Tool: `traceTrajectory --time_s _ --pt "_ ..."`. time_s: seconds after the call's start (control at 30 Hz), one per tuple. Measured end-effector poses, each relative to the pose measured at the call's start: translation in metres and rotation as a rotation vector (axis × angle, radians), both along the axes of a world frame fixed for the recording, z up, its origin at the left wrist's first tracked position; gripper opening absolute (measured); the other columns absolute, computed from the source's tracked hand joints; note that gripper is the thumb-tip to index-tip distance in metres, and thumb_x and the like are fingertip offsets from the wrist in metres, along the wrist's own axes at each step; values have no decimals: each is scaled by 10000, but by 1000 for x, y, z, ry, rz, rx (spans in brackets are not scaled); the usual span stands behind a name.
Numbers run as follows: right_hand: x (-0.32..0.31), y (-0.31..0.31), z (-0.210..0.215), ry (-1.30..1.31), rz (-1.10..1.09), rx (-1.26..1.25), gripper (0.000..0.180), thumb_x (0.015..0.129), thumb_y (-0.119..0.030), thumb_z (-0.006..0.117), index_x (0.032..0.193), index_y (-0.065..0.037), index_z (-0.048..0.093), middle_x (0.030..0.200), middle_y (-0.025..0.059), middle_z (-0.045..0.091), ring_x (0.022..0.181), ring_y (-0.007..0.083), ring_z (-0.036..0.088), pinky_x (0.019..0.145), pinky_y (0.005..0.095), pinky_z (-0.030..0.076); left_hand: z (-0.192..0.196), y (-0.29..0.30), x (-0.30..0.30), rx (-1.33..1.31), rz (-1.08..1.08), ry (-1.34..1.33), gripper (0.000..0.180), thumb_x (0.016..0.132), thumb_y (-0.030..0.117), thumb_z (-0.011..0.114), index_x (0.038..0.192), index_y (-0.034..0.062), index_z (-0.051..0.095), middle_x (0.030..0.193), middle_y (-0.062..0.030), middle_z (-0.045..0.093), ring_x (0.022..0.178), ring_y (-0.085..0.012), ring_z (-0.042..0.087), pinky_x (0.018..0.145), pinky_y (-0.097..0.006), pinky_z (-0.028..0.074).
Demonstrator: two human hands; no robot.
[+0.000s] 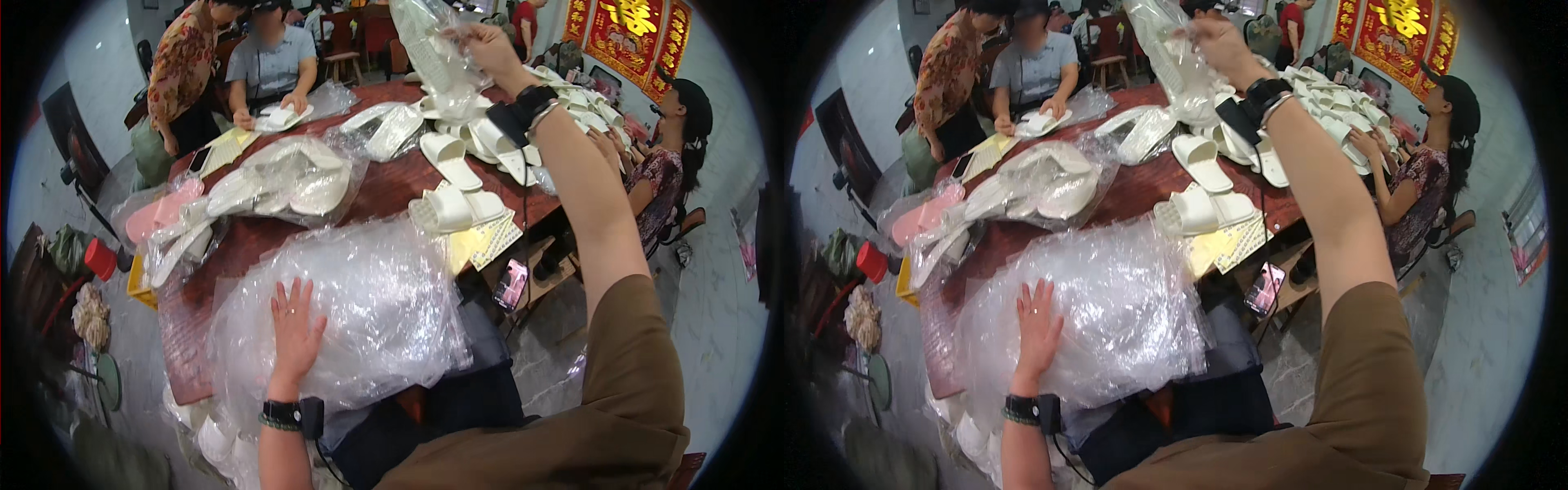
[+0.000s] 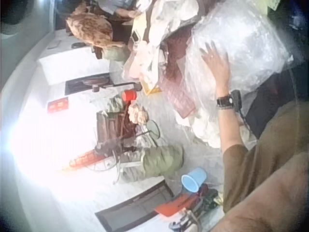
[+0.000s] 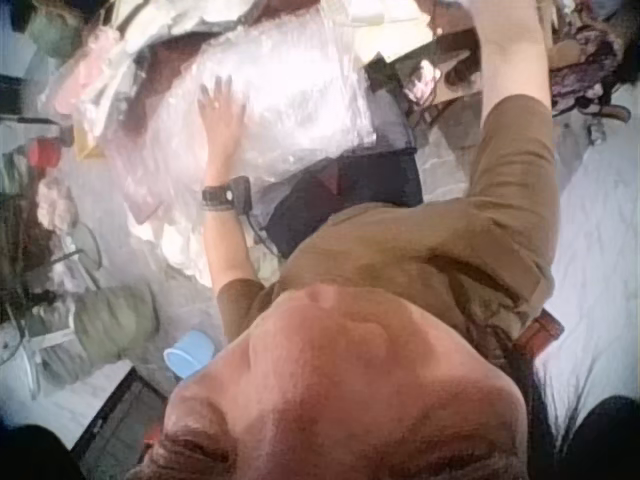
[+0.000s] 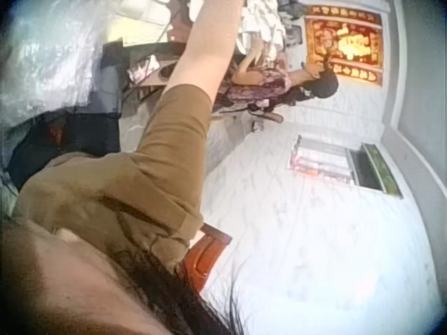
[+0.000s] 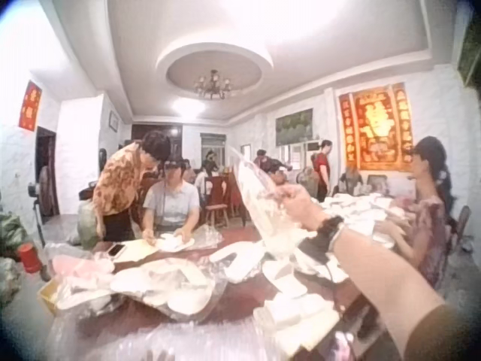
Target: Inspecting white slippers and packing them into individual plastic bags.
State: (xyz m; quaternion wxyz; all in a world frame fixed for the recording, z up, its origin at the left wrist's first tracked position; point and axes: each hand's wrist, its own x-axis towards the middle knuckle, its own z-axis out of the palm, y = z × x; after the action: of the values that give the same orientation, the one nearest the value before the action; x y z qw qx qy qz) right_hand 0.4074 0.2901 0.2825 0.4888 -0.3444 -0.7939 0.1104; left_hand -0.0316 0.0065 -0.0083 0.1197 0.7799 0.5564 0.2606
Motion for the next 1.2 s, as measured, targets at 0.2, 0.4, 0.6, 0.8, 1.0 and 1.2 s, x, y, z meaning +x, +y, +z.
traceTrajectory --time_s 0.2,0.4,0.6,0.8,1.0,1.2 --pt "-94 -147 -12 -406 371 419 268 850 -46 733 1118 -59 741 1086 71 689 957 181 664 816 285 522 -20 14 -23 -54 -41 -316 642 1055 422 384 1589 98 240 1647 -152 238 1548 -348 82 1234 -496 42" --pt "-151 -270 -154 -1004 503 73 582 781 -59 629 1356 -112 553 1474 161 465 1174 313 580 921 428 509 9 13 -23 -514 -306 -1662 801 1024 655 257 1615 127 139 1683 -67 131 1532 -267 170 1199 -470 277" --pt "-165 -298 -207 -1118 377 84 597 800 -109 626 1389 -88 531 1601 167 291 1281 442 498 932 540 484 25 7 -33 -392 -100 -1192 749 1031 522 452 1597 90 220 1676 -96 168 1539 -276 149 1231 -437 172" --pt "-161 -305 -200 -1117 309 66 644 799 -122 637 1427 -69 502 1607 176 270 1315 537 439 936 584 480 84 -23 4 43 -75 31 706 998 520 481 1571 140 319 1651 -152 225 1542 -377 94 1232 -515 37" --pt "-125 -353 -172 -1051 352 -168 675 795 -124 652 1440 -51 470 1498 241 398 1215 510 512 869 519 532 18 -15 -12 -119 9 339 740 953 583 502 1576 224 329 1668 -109 197 1539 -409 62 1212 -583 -12" --pt "-79 -395 -184 -927 580 -623 506 852 -138 576 1339 -6 529 1018 247 664 889 410 667 734 488 546 13 -11 -14 -50 52 314 813 944 605 508 1593 176 276 1670 -77 208 1544 -381 68 1220 -559 -23"
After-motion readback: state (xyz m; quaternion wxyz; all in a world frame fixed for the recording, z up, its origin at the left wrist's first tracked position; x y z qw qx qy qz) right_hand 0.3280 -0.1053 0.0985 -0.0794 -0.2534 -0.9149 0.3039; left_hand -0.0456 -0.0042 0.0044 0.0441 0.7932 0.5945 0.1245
